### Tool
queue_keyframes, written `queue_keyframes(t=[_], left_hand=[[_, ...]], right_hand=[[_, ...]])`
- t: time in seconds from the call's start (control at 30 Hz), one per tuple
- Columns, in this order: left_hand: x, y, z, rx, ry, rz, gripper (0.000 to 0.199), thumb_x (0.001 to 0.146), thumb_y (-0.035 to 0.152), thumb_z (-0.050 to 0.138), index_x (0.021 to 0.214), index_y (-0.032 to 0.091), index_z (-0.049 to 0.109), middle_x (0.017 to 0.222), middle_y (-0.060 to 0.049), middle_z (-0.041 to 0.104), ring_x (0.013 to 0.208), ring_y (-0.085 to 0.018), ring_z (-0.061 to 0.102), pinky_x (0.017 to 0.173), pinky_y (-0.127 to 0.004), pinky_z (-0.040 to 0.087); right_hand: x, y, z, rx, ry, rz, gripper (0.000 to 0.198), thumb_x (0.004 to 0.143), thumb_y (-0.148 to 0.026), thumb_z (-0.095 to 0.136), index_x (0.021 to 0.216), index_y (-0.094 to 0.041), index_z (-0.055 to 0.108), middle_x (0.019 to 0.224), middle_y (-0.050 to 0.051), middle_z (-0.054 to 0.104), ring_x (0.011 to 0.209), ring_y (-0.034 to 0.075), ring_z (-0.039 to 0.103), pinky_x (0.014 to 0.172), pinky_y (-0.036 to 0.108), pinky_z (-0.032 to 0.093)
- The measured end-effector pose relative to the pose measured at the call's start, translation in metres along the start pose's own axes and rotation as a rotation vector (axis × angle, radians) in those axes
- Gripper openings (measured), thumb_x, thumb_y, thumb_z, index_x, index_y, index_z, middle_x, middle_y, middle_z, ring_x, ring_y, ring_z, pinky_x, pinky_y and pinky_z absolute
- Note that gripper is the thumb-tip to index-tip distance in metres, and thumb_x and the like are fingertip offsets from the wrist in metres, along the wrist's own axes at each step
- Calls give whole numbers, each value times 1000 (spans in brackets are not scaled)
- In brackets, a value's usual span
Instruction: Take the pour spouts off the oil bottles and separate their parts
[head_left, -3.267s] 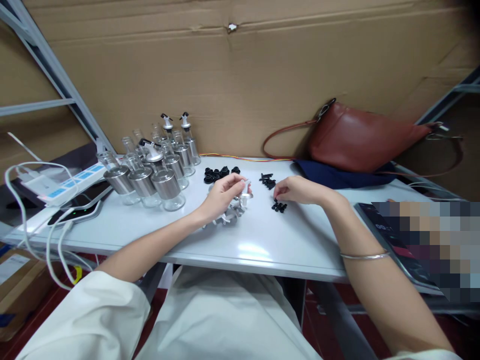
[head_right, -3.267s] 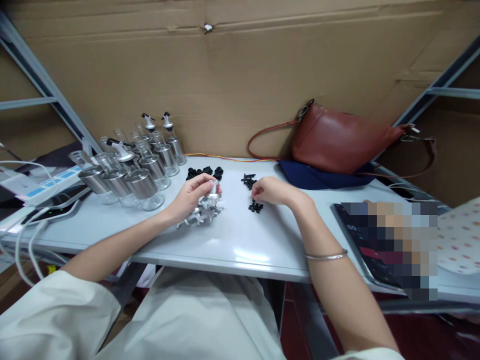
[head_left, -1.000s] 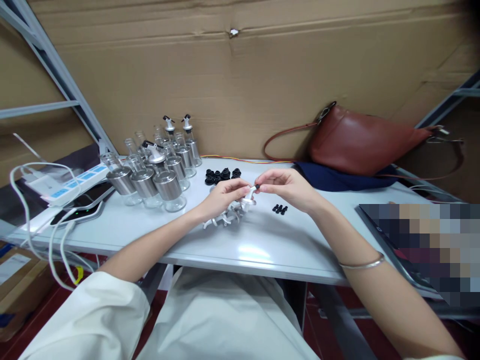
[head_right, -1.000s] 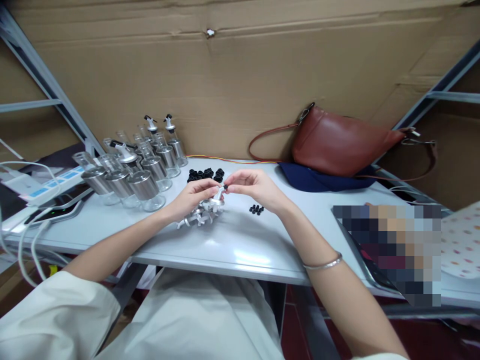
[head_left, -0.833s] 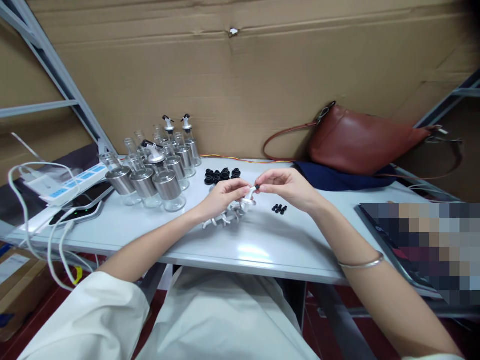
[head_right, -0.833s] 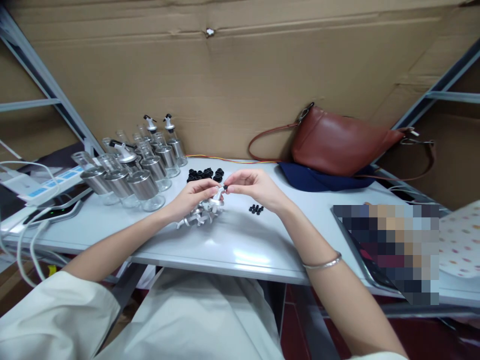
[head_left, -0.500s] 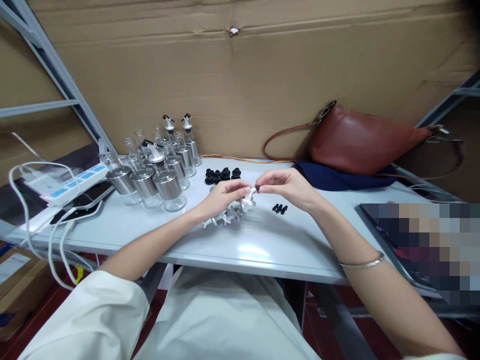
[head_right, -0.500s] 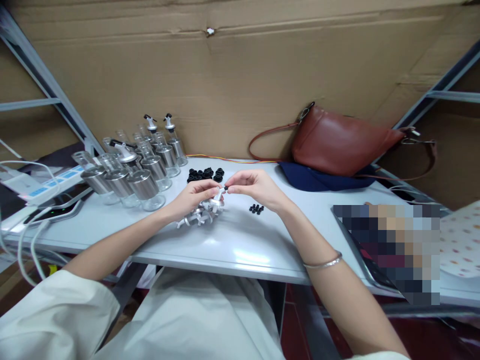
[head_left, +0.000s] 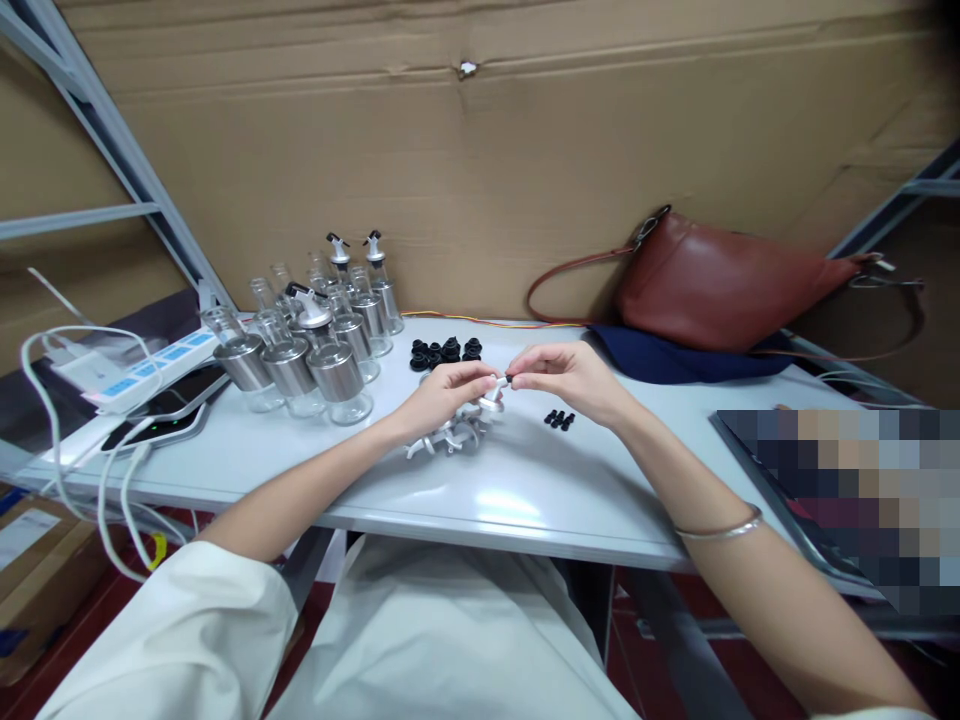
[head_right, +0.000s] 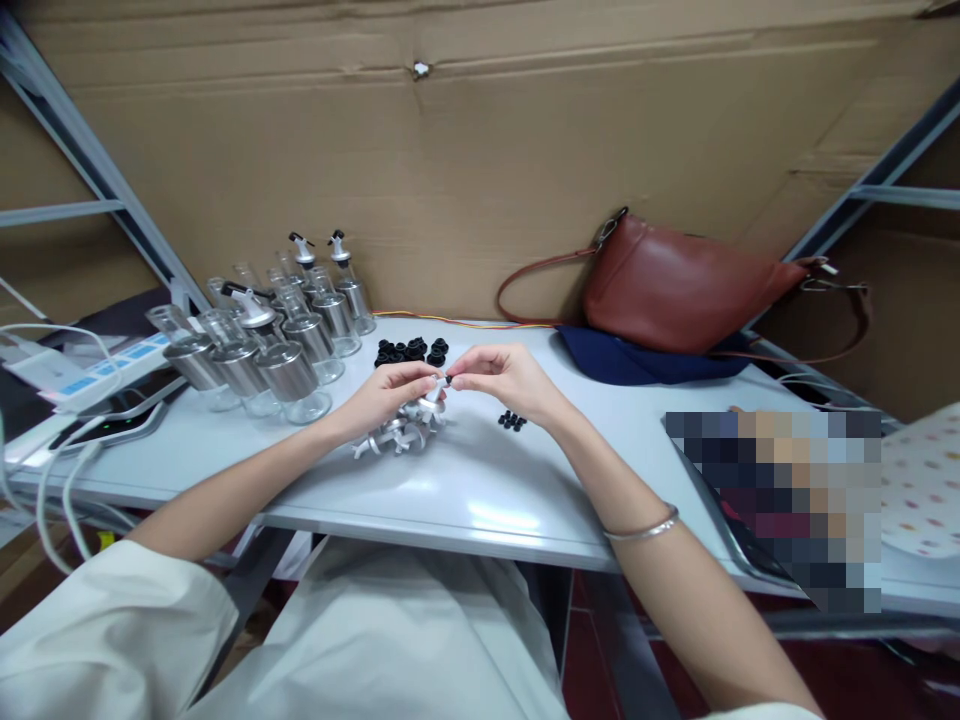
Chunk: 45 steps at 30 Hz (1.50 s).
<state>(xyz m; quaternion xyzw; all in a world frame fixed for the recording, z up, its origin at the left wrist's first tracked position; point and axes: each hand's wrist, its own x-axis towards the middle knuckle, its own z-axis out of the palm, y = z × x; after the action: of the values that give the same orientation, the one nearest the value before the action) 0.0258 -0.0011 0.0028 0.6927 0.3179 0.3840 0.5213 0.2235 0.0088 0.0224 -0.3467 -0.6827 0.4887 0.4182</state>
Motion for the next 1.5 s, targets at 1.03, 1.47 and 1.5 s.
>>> queue_keyframes(t=[1.03,1.47,1.5], left_hand=[[29,5,-45,1013,327,82,19,85,20,50,96,14,64,97,-7,67,84,-17,59,78,-27,44],[63,2,-36,1523,249,-149,27,92,21,38,102,12,61,106,-15,62,98,-26,61,75,-31,45],[65,0,-38,1531,251,-152,27,92,20,37,104,12,60,107,-15,62,98,-26,61,76,-31,45]], right_hand=[[3,1,0,42,61,-77,33,66,-46,75,75,-18,60,68,2,67,65,15,63,63,28,46],[3,2,0,55,130,-124,35,62,-44,77,66,-18,55,75,4,69,62,13,61,61,29,48],[3,2,0,56,128,-122,35,62,-44,77,67,-18,55,75,4,69,62,14,61,62,29,48]])
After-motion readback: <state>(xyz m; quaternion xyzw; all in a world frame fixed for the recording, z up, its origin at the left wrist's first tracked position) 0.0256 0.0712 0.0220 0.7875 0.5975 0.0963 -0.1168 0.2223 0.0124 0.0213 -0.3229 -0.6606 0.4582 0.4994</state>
